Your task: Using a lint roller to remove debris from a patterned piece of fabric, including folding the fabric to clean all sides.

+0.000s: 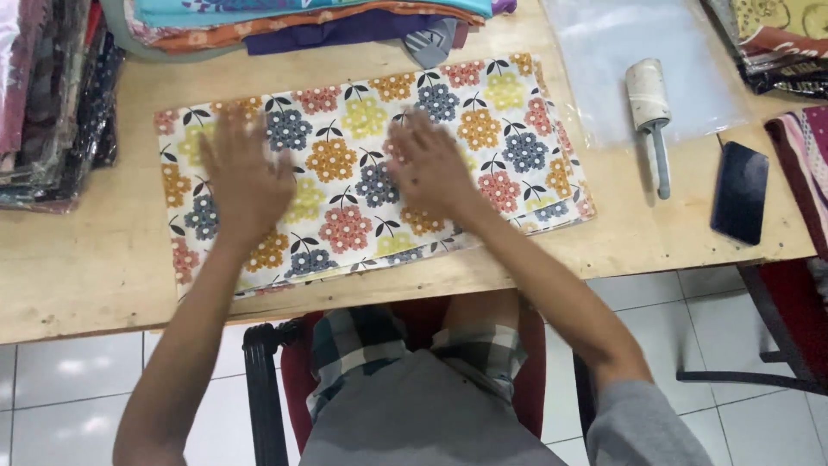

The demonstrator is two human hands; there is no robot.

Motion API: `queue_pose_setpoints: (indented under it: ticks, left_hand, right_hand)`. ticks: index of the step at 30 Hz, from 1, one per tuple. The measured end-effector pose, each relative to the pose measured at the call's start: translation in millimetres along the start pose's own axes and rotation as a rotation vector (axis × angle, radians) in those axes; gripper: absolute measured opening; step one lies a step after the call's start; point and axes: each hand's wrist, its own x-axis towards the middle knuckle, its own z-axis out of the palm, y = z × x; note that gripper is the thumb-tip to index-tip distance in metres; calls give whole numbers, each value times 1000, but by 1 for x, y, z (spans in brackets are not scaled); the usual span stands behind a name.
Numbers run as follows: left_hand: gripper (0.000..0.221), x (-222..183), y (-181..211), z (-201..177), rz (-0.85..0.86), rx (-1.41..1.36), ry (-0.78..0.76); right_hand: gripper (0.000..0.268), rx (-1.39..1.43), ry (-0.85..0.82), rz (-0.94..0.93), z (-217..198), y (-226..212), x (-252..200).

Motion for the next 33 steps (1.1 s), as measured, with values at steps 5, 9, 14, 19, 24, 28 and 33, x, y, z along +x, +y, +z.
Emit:
queue_pose_setpoints:
  ticks: [5,9,14,19,24,28,33]
  left_hand:
    - [77,-5,4,-11,-225,122,-368]
    - [75,-3,-4,-21,-310,173,-353]
    - [88,-17,14,-23,-403,225,-280]
    - [76,-46,23,-33,-285,223,-456]
    - [71,-65,4,-60,-324,221,-416]
    - [75,-80,-11,-61,-418,246,-428]
    - [75,-87,-7,-71,-414,144,-331]
  right_hand:
    - [67,-239,-107,162,-23,63,-10]
    - [69,-193,-60,395,-48,85,-21]
    - [73,-243,11,555,-45,60,-22]
    - [68,-106,-149,183,-22,31,-48]
    - [66,-116,-9,214,-35,77,-68]
    - [62,-328,350,353,-54,111,-98]
    - [56,-342,448,770,-79,160,-125]
